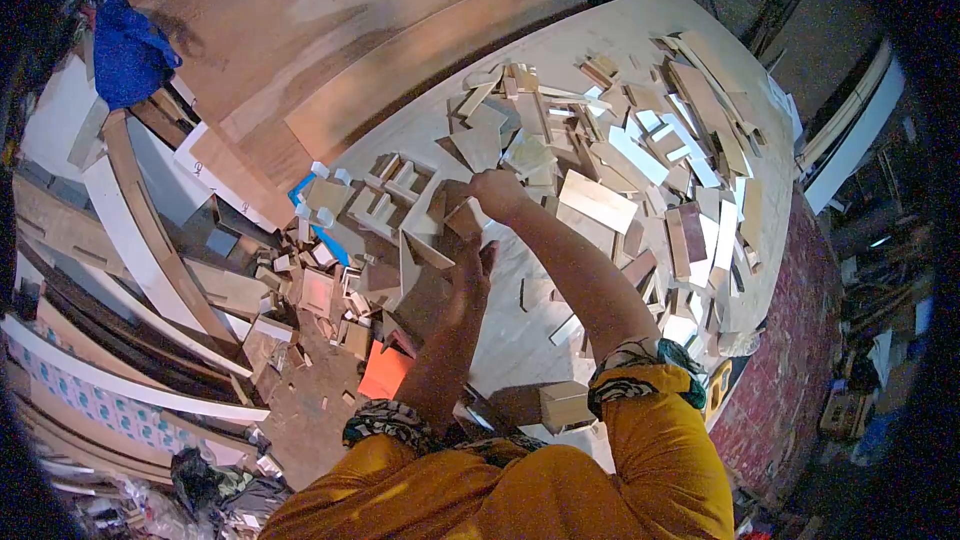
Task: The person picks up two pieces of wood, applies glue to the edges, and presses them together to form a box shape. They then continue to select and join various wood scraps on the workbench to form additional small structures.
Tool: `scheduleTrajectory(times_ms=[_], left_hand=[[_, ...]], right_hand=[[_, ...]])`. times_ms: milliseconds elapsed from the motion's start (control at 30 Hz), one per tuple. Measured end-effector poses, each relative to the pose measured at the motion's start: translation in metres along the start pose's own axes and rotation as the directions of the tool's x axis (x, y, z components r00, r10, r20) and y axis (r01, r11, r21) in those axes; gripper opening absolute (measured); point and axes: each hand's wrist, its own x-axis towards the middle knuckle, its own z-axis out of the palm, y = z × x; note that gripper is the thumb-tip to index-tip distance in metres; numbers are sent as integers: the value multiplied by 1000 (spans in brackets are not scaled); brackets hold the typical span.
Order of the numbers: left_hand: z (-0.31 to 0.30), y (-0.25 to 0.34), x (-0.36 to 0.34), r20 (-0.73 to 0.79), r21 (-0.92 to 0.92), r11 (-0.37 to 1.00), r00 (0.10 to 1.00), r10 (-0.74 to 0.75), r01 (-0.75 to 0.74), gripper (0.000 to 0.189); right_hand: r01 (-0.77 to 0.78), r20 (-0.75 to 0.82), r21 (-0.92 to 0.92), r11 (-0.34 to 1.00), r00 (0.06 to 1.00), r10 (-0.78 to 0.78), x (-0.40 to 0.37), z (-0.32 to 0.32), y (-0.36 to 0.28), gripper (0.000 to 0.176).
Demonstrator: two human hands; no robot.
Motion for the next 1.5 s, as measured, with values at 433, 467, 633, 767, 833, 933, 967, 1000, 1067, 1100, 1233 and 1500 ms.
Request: scheduleTrajectory(times_ms=[433, 467, 633, 767, 833, 933, 967, 1000, 1067, 1100, 1233, 1500], left_hand=[[-36, -21, 0, 193, 713, 699, 945, -265, 50, 37], [-44, -31, 4, 250, 843, 526, 949, -194, -115, 38], [-39, 9, -80, 583, 789, 379, 783, -215, -484, 32], [-8, 89, -117, 695, 696, 223, 718, 28, -683, 19], [7, 120, -107, 680, 695, 170, 715, 160, -699, 18], [35, 154, -76, 649, 750, -41, 722, 239, -661, 27], [39, 154, -60, 656, 745, -46, 717, 236, -666, 27], [40, 149, -37, 734, 678, -291, 642, 223, -675, 32], [47, 144, -16, 809, 562, -519, 559, 182, -644, 36], [52, 140, -12, 786, 543, -584, 610, 100, -603, 30], [52, 127, 14, 751, 504, -683, 659, 44, -529, 21], [55, 158, 6, 645, 763, -268, 717, 264, -588, 15]], right_hand=[[126, -76, -103, 987, 988, -134, -8, -10, -7, 17], [100, -36, -115, 988, 994, -105, -7, -6, -6, 22], [28, 10, -112, 993, 1000, -27, -1, 10, -3, 23], [47, 47, -139, 989, 998, -41, 1, 16, 2, 22], [5, 57, -123, 992, 998, 3, 0, 18, 2, 22], [45, 35, -124, 991, 999, -41, -3, 11, 0, 21], [45, 3, -59, 997, 999, -45, -4, 11, -1, 20], [47, -28, 5, 999, 998, -47, -5, 10, -1, 19], [30, -52, 46, 998, 998, -27, -9, -3, -10, 19], [18, -68, 90, 996, 998, -12, -10, -7, -12, 18], [148, -335, 262, 954, 941, -54, -18, -7, -11, 24], [-569, 276, 133, 812, 808, 521, -56, -31, -45, 58]])
